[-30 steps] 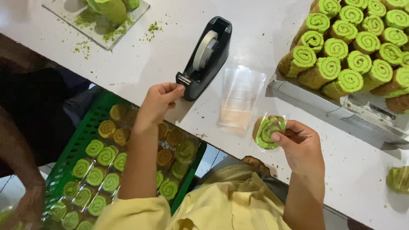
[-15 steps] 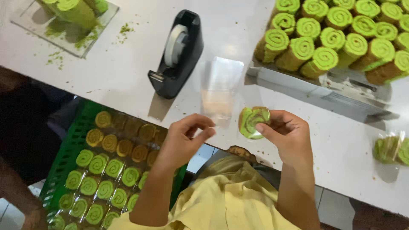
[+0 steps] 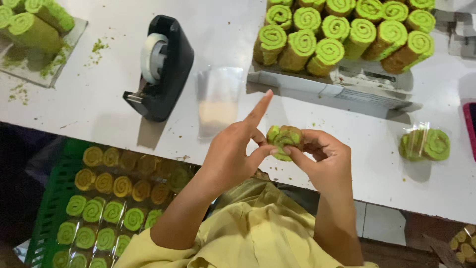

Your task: The person picks up cake rolls one at a time from a box, wraps them in plastic film, applies tape to secure the film, and places the wrapped rolls into a green crate.

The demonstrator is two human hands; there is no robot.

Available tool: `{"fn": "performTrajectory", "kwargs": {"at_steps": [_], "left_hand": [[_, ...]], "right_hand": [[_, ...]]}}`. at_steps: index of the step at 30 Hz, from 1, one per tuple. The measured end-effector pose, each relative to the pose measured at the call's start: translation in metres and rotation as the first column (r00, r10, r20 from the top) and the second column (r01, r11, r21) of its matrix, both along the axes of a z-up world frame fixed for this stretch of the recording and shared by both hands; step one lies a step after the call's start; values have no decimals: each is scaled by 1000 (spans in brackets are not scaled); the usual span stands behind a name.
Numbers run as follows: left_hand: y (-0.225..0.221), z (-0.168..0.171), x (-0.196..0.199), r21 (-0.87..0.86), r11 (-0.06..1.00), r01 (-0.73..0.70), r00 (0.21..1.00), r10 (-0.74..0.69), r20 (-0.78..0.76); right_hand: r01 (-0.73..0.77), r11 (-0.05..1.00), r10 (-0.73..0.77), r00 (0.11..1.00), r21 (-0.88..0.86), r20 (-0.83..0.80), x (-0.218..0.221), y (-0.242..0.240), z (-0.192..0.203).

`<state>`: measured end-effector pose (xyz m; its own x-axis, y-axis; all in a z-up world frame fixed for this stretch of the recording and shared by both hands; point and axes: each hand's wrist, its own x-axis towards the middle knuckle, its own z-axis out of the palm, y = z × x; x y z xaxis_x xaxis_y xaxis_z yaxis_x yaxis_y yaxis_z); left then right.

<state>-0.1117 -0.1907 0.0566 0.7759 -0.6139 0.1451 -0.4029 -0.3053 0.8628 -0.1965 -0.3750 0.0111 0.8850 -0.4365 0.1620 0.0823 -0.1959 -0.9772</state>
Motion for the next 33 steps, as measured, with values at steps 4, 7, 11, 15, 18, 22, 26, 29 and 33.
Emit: {"fn": "performTrajectory", "kwargs": {"at_steps": [4,7,11,15,18,22,26,29,33], "left_hand": [[-16,-7,-6,-29,1000,-9,1000,10,0],[-24,-10,-9,4,998,-57,998,57,-25],[-35,-7,-15,11,996,-89,994,90,-58],[-50,-25,-8,58,983,-175,983,172,65],[-68,-23,-16,143,979,-145,978,163,-127],[-87,-33,-13,258,952,-163,967,206,-150],[-92,-39,-14,313,933,-179,943,254,-217],[-100,-33,-16,309,930,-198,935,274,-225],[-116,-40,-19,183,979,-90,951,139,-276]], "right_hand": [[49,997,-46,997,-63,57,-14,-9,4],[51,992,-43,996,-118,74,-23,-14,6],[113,985,-100,990,-133,97,-32,-17,10],[181,976,-164,977,-118,137,-47,-35,4],[195,980,-191,978,-33,80,-62,-50,35],[349,928,-335,935,-133,116,-90,-142,18],[525,779,-587,802,-342,-108,-100,-237,-16],[513,722,-646,740,-464,-186,-102,-277,-40],[432,722,-681,585,-541,-441,-103,-284,-33]]}}
